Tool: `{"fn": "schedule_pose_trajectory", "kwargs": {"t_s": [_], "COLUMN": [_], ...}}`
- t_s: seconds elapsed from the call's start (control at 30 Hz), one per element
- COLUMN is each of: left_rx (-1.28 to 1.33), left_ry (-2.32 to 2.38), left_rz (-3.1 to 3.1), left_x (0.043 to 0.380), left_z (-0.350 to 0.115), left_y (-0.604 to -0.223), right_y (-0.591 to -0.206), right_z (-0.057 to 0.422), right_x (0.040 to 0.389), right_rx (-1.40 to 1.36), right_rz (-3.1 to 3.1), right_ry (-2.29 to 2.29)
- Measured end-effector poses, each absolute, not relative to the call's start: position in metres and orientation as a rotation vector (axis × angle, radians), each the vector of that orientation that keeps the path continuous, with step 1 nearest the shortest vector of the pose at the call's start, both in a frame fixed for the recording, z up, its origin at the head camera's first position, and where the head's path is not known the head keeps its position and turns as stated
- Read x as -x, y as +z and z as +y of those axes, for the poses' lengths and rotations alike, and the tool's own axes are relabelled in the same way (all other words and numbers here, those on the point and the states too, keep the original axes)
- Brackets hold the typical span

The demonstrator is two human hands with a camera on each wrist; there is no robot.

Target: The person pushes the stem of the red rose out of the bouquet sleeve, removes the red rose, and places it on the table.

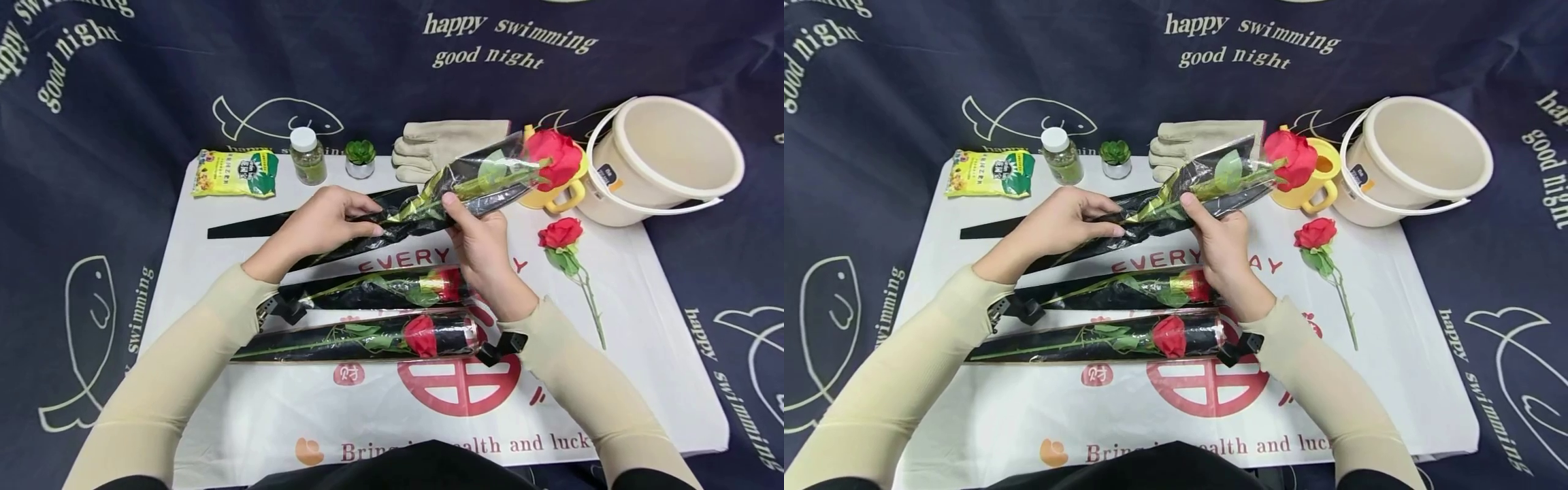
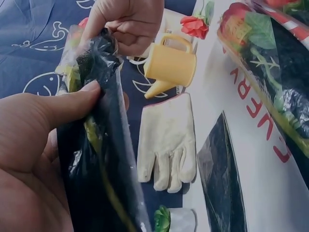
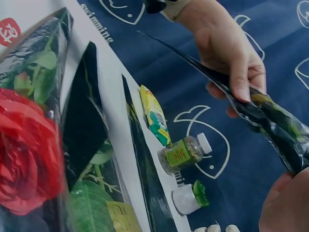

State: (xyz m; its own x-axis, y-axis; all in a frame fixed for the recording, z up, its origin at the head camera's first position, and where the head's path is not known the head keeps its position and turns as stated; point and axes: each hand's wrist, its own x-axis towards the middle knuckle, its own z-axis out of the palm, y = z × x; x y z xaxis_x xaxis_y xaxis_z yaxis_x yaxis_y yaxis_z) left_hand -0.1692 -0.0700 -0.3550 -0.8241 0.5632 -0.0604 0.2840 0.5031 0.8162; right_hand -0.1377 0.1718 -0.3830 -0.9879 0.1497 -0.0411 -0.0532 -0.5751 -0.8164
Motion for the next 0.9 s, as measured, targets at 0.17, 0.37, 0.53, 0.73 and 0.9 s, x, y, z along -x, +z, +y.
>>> {"fn": "schedule_pose_trajectory", "kwargs": {"t_s": [0.17, 0.37, 0.53, 0.73, 0.9], "left_rx": [-0.738, -0.72, -0.726, -0.718, -0.697], "left_ry": [1.344, 1.485, 1.493, 1.459, 1.439], "left_rz": [2.389, 2.282, 2.285, 2.259, 2.258], "left_x": [0.168, 0.164, 0.163, 0.163, 0.166], "left_z": [-0.065, -0.061, -0.059, -0.058, -0.066], "left_y": [-0.356, -0.357, -0.354, -0.356, -0.359], "right_y": [-0.384, -0.386, -0.39, -0.393, -0.389], "right_z": [0.164, 0.155, 0.146, 0.145, 0.153], "right_x": [0.135, 0.131, 0.127, 0.126, 0.13], "right_rx": [0.144, 0.143, 0.087, 0.083, 0.094], "right_rz": [-1.431, -1.596, -1.788, -1.805, -1.694], "right_ry": [2.651, 2.552, 2.445, 2.456, 2.527]}}
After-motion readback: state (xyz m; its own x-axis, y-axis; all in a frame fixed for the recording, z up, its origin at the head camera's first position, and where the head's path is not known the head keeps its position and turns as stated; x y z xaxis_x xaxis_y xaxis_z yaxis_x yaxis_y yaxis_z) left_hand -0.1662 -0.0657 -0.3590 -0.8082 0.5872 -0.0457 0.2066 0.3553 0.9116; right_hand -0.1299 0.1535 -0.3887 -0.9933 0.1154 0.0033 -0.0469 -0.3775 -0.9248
